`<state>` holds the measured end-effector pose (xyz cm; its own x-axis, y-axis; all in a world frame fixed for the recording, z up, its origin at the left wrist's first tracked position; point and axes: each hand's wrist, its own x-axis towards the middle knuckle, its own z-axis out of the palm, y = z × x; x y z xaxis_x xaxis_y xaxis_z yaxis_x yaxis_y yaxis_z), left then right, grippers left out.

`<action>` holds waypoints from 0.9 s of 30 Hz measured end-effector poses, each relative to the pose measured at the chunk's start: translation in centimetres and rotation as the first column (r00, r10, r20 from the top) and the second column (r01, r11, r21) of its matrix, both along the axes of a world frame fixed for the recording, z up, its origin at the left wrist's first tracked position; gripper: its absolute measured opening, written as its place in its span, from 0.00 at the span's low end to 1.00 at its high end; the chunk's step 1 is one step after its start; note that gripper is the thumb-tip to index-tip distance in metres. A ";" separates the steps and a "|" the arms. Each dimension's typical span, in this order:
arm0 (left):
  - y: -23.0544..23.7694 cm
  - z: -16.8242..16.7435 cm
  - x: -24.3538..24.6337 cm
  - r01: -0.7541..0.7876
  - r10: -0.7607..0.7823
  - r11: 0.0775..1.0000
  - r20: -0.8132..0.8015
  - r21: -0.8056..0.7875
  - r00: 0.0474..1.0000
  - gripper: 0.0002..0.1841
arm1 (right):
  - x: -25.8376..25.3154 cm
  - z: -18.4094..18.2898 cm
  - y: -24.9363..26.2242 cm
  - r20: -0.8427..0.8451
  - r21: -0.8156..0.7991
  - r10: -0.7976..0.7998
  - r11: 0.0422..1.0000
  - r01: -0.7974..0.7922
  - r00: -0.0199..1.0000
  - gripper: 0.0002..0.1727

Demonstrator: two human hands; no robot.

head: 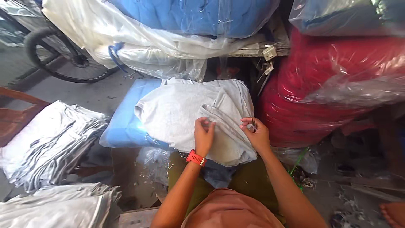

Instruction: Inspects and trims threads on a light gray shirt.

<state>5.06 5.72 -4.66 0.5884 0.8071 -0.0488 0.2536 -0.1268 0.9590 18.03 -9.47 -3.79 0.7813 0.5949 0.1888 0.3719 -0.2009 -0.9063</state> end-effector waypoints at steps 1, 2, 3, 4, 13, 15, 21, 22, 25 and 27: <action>0.3 0.2 0.0 -0.044 0.044 0.999 0.011 -0.033 0.999 0.29 | 0.0 0.3 0.4 0.032 -0.020 -0.017 1.000 0.018 0.999 0.15; 0.6 0.4 0.1 -0.068 0.069 0.996 0.022 -0.054 0.997 0.31 | 0.1 0.5 1.0 0.075 -0.040 -0.010 0.999 0.013 0.997 0.18; 1.0 0.6 0.3 -0.077 0.078 0.996 0.021 -0.053 0.997 0.34 | 0.1 0.7 2.0 0.124 -0.054 0.005 0.999 0.002 0.992 0.20; 1.4 0.9 0.7 -0.075 0.075 0.996 -0.009 -0.039 0.997 0.37 | 0.3 0.7 3.3 0.154 -0.088 0.032 0.996 -0.018 0.988 0.22; 5.9 4.2 -2.8 0.075 -0.045 0.970 -0.132 0.232 0.990 0.22 | 5.0 3.0 5.3 -0.186 -0.215 0.220 0.942 -0.258 0.958 0.19; 4.8 4.8 -2.6 0.113 -0.106 0.989 -0.071 0.092 0.992 0.23 | 5.1 3.1 4.9 -0.228 -0.126 0.219 0.959 -0.252 0.949 0.20; 1.1 3.1 2.7 0.162 -0.180 0.976 0.125 0.143 0.976 0.29 | 2.7 6.0 3.6 -0.105 0.124 0.430 0.901 -0.417 0.897 0.16; 1.3 2.9 2.8 0.164 -0.189 0.971 0.136 0.174 0.973 0.28 | 2.9 6.6 2.9 -0.060 0.099 0.406 0.911 -0.399 0.912 0.17; 3.5 4.0 0.7 0.275 -0.310 0.922 0.095 0.271 0.946 0.24 | 4.5 8.5 0.5 0.102 -0.133 0.188 0.976 -0.174 0.977 0.21; 5.4 5.9 -1.4 0.346 -0.377 0.876 0.033 0.335 0.925 0.13 | 5.8 9.8 -1.1 0.101 -0.252 0.125 0.963 -0.096 0.987 0.18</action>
<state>3.65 11.15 1.21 0.8310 0.4999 0.2441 0.0417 -0.4935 0.8687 23.83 -10.57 5.98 0.6895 0.7158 0.1107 0.5031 -0.3634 -0.7841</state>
